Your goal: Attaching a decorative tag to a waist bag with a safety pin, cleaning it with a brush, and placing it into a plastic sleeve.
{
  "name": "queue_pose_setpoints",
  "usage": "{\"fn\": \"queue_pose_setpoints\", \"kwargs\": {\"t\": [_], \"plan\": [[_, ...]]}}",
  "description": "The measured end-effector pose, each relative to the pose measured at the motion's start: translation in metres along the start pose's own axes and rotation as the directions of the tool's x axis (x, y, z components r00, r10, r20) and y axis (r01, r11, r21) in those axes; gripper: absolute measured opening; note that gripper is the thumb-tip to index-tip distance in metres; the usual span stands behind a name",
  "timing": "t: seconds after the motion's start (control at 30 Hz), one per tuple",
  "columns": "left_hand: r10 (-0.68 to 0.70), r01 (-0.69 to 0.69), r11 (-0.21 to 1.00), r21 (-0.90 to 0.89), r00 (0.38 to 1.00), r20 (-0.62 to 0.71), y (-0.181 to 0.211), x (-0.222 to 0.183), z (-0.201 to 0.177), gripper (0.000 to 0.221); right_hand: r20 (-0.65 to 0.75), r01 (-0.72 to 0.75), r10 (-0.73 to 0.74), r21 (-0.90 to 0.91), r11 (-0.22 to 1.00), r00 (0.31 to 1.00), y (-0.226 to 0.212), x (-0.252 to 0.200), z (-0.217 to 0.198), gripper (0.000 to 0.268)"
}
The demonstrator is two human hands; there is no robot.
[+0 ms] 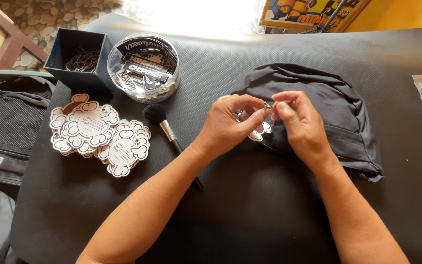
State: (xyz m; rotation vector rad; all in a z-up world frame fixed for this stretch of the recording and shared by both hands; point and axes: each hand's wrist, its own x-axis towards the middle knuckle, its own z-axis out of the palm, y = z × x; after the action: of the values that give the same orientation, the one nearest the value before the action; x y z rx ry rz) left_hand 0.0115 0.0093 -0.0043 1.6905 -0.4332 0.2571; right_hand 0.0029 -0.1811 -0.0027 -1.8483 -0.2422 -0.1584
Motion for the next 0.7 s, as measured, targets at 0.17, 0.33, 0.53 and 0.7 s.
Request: {"fn": "queue_pose_setpoints", "kwargs": {"t": [0.17, 0.33, 0.53, 0.7], "plan": [[-0.008, 0.008, 1.0, -0.001, 1.0, 0.005, -0.012, 0.0, 0.005, 0.009, 0.043, 0.045, -0.035, -0.253, 0.966, 0.998, -0.016, -0.004, 0.002, 0.026], [-0.107, 0.108, 0.994, 0.029, 0.993, -0.046, -0.007, -0.003, 0.001, 0.012, 0.028, 0.108, -0.105, -0.226, 0.968, 0.994, -0.018, -0.007, 0.006, 0.028], [-0.097, 0.098, 0.995, 0.017, 0.992, -0.083, -0.006, 0.0, 0.001, 0.012, 0.111, 0.221, -0.192, -0.431, 0.875, 0.975, -0.014, -0.005, 0.002, 0.029], [-0.035, 0.038, 0.998, 0.042, 0.997, -0.071, -0.005, 0.0, -0.001, 0.008, 0.105, 0.127, -0.086, -0.482, 0.867, 0.991, -0.015, -0.003, -0.001, 0.028]]}}
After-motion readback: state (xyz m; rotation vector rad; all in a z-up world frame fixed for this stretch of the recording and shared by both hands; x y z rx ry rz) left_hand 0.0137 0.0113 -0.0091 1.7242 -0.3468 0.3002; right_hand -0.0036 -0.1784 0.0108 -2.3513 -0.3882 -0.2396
